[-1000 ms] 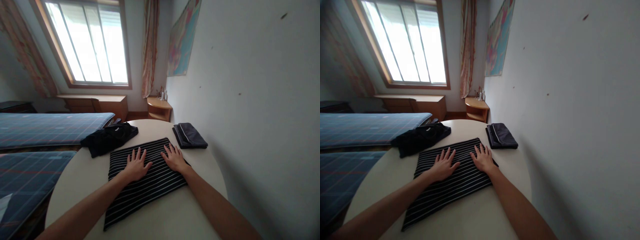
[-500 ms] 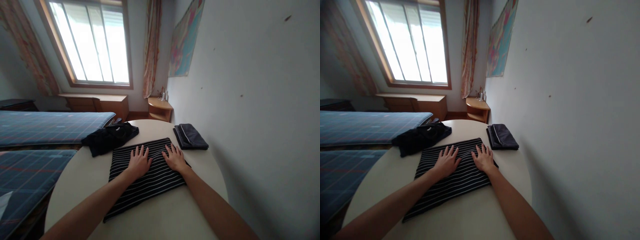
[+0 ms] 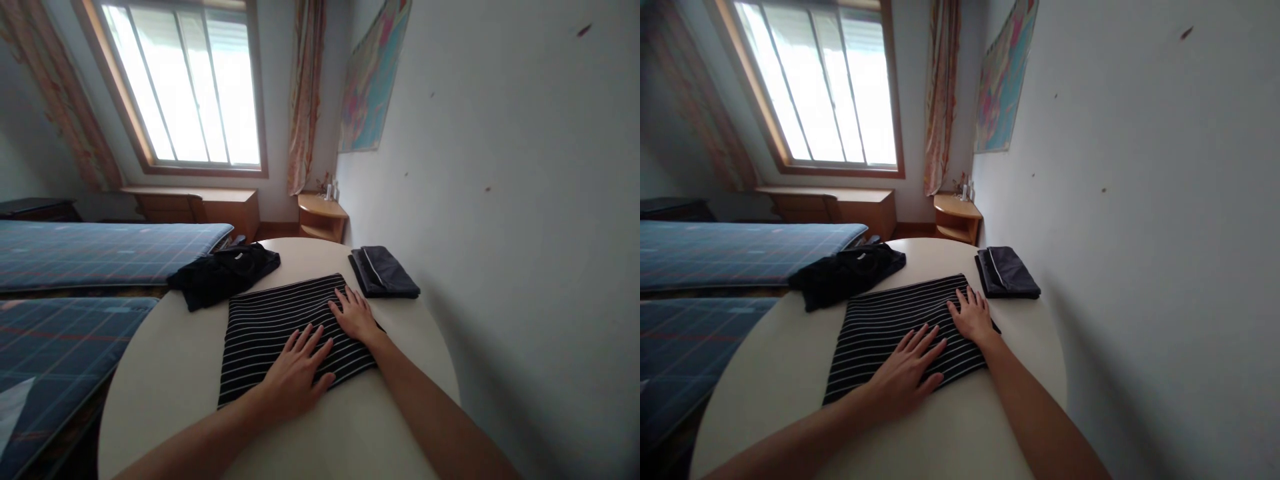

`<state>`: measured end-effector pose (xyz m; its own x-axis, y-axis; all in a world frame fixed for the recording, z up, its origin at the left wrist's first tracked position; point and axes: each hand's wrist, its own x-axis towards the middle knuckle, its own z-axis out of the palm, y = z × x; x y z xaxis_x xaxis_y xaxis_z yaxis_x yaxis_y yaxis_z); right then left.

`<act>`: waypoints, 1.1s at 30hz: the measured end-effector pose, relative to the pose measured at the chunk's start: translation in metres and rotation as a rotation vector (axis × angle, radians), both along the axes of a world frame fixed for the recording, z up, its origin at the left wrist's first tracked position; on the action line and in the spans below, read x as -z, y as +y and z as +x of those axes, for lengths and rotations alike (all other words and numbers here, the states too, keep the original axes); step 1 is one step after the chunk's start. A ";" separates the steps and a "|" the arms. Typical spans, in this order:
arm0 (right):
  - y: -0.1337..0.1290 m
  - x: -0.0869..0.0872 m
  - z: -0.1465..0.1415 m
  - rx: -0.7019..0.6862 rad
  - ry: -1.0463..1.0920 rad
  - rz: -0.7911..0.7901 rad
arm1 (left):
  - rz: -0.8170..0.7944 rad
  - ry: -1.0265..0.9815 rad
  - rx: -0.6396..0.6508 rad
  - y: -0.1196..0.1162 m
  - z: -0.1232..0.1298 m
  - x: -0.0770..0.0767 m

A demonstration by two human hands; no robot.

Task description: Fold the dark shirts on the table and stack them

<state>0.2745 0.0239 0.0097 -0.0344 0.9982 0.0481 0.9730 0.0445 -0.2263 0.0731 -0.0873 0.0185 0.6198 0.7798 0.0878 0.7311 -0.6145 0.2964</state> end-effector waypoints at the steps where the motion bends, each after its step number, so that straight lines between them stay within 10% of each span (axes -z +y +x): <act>1: 0.000 0.000 0.001 0.006 0.005 0.015 | -0.022 -0.004 0.002 0.002 -0.001 -0.002; 10: -0.005 -0.019 0.019 0.142 -0.030 0.132 | -0.034 0.052 -0.033 0.021 -0.042 -0.013; 33: -0.008 -0.038 0.034 0.241 -0.033 -0.121 | -0.004 0.059 0.180 0.001 -0.023 -0.019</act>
<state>0.3085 0.0155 0.0475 0.2049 0.9763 -0.0690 0.9592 -0.2143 -0.1844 0.0498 -0.0861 0.0371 0.7536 0.6558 0.0443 0.6255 -0.7362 0.2583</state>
